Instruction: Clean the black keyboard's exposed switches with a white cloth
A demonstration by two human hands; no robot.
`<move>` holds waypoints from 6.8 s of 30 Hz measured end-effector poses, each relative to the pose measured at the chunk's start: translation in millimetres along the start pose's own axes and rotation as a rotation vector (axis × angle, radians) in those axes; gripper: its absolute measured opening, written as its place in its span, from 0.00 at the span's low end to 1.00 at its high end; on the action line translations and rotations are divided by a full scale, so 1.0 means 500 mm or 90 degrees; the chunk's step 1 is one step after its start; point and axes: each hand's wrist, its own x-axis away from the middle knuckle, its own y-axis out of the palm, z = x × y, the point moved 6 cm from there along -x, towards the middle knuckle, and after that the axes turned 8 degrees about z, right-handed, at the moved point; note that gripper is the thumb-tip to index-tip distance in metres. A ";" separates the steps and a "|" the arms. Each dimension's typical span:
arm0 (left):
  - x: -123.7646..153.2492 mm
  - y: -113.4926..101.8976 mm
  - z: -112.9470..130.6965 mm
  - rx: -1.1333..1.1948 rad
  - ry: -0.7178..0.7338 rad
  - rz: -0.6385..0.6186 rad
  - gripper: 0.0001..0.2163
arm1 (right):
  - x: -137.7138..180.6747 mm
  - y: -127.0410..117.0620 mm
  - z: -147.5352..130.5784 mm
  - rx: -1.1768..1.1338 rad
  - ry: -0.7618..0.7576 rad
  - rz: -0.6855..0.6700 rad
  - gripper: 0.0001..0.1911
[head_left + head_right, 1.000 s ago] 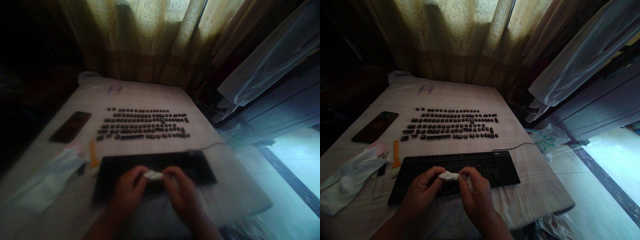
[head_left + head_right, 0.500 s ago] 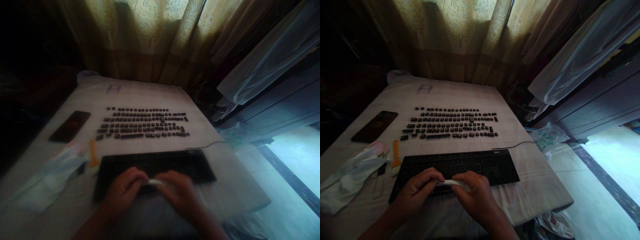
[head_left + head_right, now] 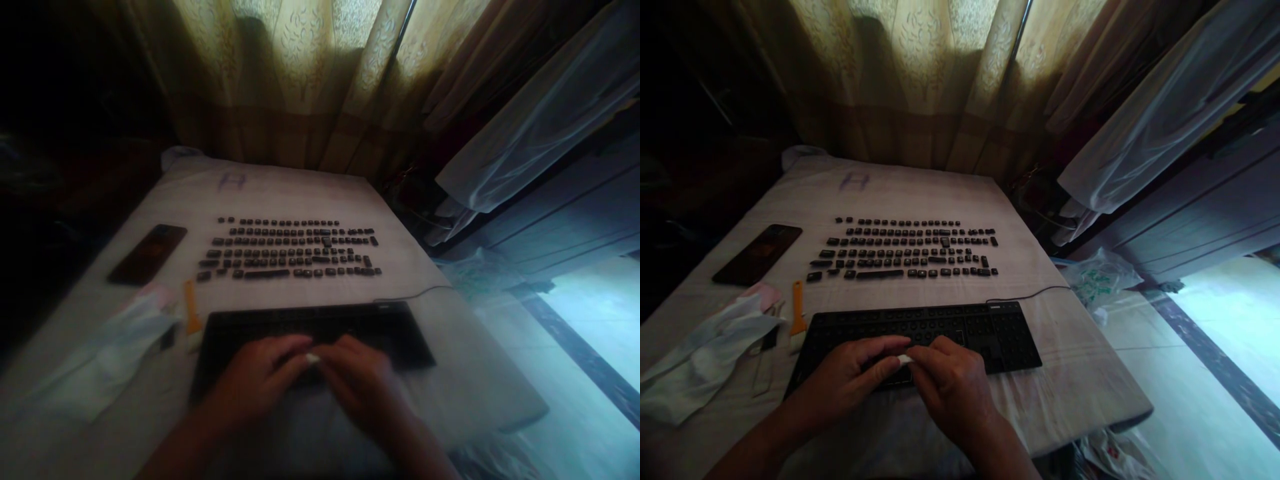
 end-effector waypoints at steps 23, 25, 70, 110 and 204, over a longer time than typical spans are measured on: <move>0.010 0.020 0.033 -0.209 0.287 0.195 0.11 | -0.014 -0.018 0.006 -0.020 -0.002 0.174 0.12; 0.005 0.016 0.032 -0.148 0.240 0.194 0.11 | -0.016 -0.022 0.001 -0.037 -0.013 0.197 0.10; -0.008 0.032 -0.023 0.331 -0.085 0.208 0.13 | 0.001 0.059 0.045 -0.397 0.330 0.086 0.13; 0.036 0.017 0.049 -0.162 0.491 0.292 0.07 | 0.009 0.100 0.053 -0.706 0.589 0.011 0.09; -0.027 -0.015 -0.007 0.348 -0.148 0.294 0.19 | -0.013 -0.006 0.054 -0.358 0.307 -0.163 0.33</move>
